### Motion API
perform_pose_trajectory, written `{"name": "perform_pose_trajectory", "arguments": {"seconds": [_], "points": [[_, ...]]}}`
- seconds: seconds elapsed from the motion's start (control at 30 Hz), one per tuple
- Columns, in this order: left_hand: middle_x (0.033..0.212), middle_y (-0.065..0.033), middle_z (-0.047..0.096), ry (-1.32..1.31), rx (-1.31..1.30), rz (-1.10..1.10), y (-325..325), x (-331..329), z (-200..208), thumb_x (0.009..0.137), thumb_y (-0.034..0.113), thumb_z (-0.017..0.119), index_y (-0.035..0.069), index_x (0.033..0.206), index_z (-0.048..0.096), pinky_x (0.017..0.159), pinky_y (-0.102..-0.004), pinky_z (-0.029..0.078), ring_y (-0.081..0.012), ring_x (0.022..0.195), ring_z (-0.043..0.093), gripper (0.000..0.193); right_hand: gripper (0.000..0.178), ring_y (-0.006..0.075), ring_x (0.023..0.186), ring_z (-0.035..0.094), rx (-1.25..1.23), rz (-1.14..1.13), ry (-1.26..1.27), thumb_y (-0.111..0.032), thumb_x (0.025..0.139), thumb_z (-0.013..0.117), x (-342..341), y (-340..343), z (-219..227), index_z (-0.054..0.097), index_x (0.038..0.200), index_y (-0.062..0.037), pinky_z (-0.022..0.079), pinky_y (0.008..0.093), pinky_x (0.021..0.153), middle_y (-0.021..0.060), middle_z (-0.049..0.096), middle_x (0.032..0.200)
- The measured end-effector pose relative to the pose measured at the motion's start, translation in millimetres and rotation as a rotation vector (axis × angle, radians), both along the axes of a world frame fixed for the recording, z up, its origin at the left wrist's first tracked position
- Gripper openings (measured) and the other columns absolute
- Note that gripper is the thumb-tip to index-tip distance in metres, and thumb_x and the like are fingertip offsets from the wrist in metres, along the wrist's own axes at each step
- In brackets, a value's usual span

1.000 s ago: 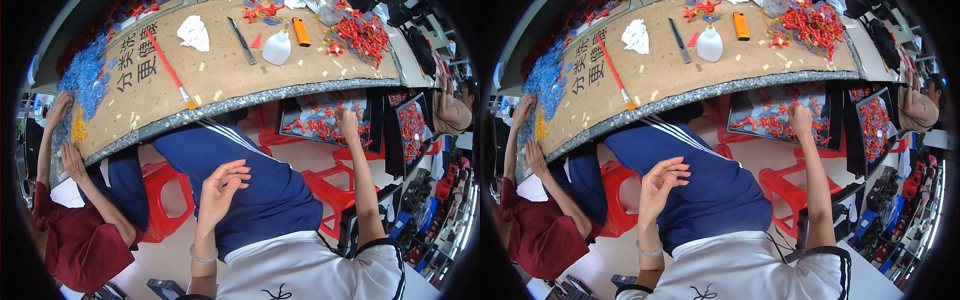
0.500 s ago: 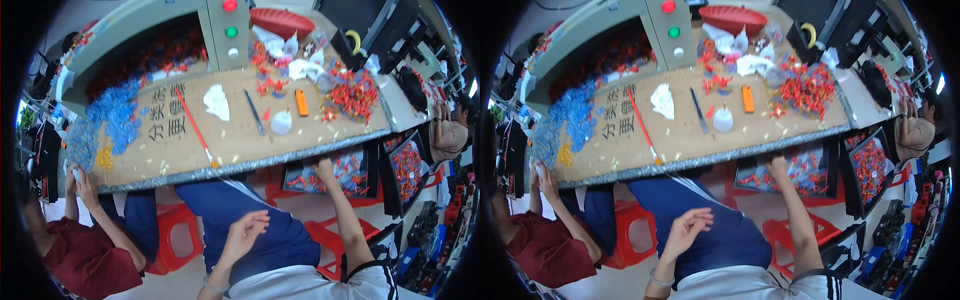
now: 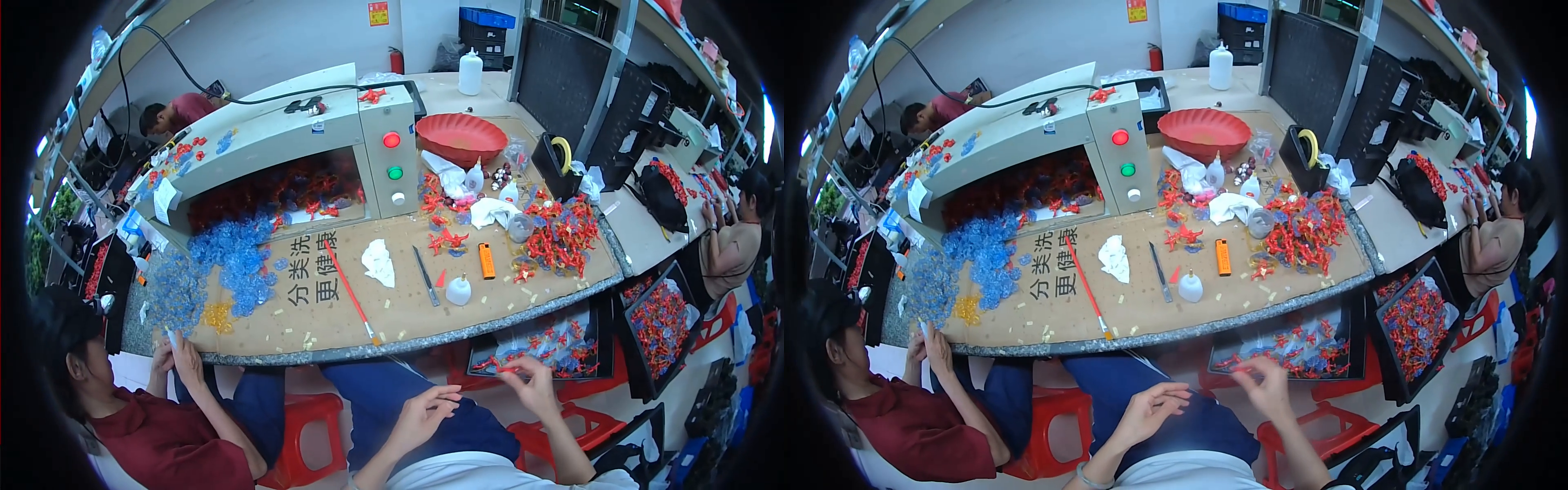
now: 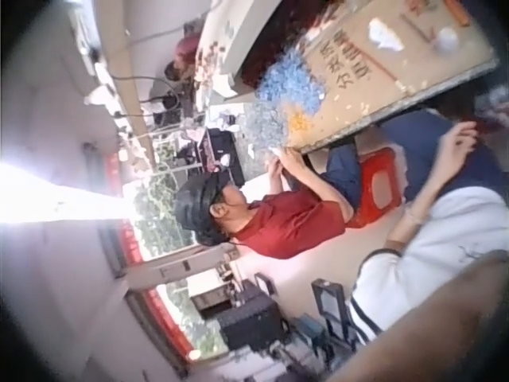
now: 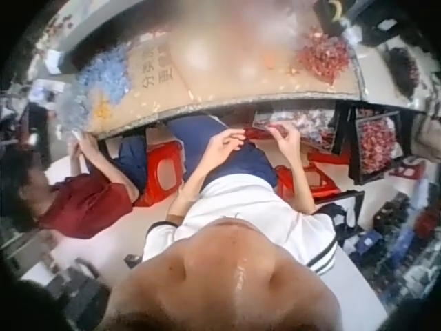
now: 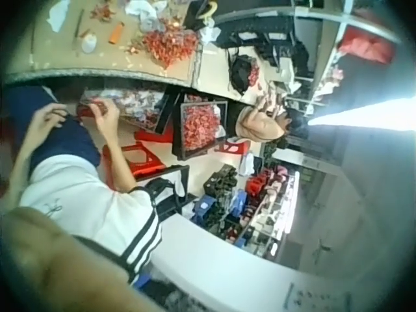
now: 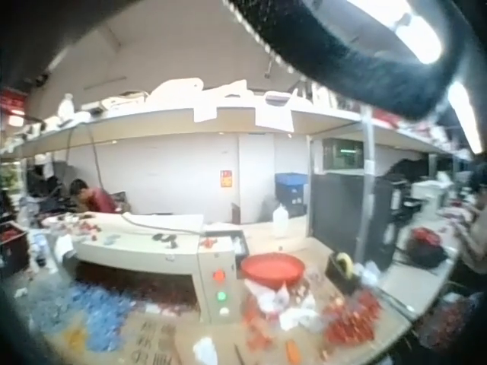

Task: The person assembles toy figurines by applying glue from a bottle and with a paintbrush, then attaching pieces together by hand.

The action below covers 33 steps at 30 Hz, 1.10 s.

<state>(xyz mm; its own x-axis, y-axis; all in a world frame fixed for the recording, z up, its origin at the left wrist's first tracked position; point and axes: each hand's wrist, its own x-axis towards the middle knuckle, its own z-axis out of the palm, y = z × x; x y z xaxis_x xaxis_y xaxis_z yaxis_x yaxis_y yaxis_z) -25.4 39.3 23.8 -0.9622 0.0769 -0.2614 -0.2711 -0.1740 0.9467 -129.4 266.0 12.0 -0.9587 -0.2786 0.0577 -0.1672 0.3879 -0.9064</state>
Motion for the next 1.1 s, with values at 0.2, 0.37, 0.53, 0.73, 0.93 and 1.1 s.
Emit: {"name": "perform_pose_trajectory", "arguments": {"seconds": [0.2,0.37,0.53,0.73,0.93,1.1], "points": [[0.116,-0.0113,0.061,0.115,0.193,0.01,-16,-11,15,0.098,0.012,0.049,-0.004,0.128,0.049,0.09,-0.0284,0.049,-0.017,0.105,0.06,0.034,0.014,0.022,0.118,0.048,-0.458,0.487,-0.254,-0.008,0.08,0.071,12,-65,51,0.069,0.093,-0.0036,0.04,0.0337,0.097,0.0099,0.048,0.123],[0.117,-0.01,0.057,0.058,0.704,0.022,-35,4,15,0.09,0.011,0.063,-0.002,0.133,0.042,0.09,-0.0297,0.048,-0.017,0.106,0.059,0.05,0.016,0.0283,0.124,0.045,-0.666,0.888,-0.718,-0.016,0.084,0.067,-2,-107,64,0.066,0.089,-0.0013,0.037,0.0394,0.102,0.0179,0.036,0.138],[0.113,-0.01,0.056,0.039,0.736,0.028,-46,14,12,0.083,0.006,0.07,-0.002,0.127,0.042,0.086,-0.0334,0.051,-0.021,0.106,0.059,0.053,0.017,0.0274,0.12,0.049,-0.6,0.985,-0.671,-0.017,0.083,0.069,1,-130,58,0.067,0.088,-0.0012,0.041,0.0368,0.097,0.0202,0.035,0.14],[0.106,-0.0096,0.06,0.032,0.712,0.031,-55,27,10,0.085,0.007,0.068,-0.001,0.127,0.043,0.086,-0.0336,0.051,-0.022,0.099,0.062,0.05,0.029,0.0196,0.116,0.051,-0.597,0.811,-0.949,-0.013,0.085,0.067,14,-136,52,0.061,0.11,0.0014,0.049,0.0292,0.081,0.016,0.041,0.138],[0.105,-0.005,0.062,0.129,0.392,0.486,-66,15,15,0.088,0.004,0.062,0.0,0.111,0.06,0.082,-0.0266,0.05,-0.0119,0.094,0.059,0.023,0.034,0.011,0.101,0.055,-0.428,0.508,-0.41,-0.003,0.085,0.066,15,-155,41,0.057,0.118,0.0021,0.046,0.0237,0.086,0.0058,0.057,0.114],[0.095,-0.0038,0.064,0.166,0.181,0.757,-81,-5,38,0.083,-0.004,0.066,-0.002,0.096,0.061,0.081,-0.0252,0.052,-0.0095,0.09,0.059,0.014,0.024,0.0095,0.088,0.06,-0.492,0.409,-0.475,-0.001,0.09,0.06,3,-183,59,0.061,0.113,0.0047,0.047,0.0208,0.08,0.0078,0.066,0.101]]}}
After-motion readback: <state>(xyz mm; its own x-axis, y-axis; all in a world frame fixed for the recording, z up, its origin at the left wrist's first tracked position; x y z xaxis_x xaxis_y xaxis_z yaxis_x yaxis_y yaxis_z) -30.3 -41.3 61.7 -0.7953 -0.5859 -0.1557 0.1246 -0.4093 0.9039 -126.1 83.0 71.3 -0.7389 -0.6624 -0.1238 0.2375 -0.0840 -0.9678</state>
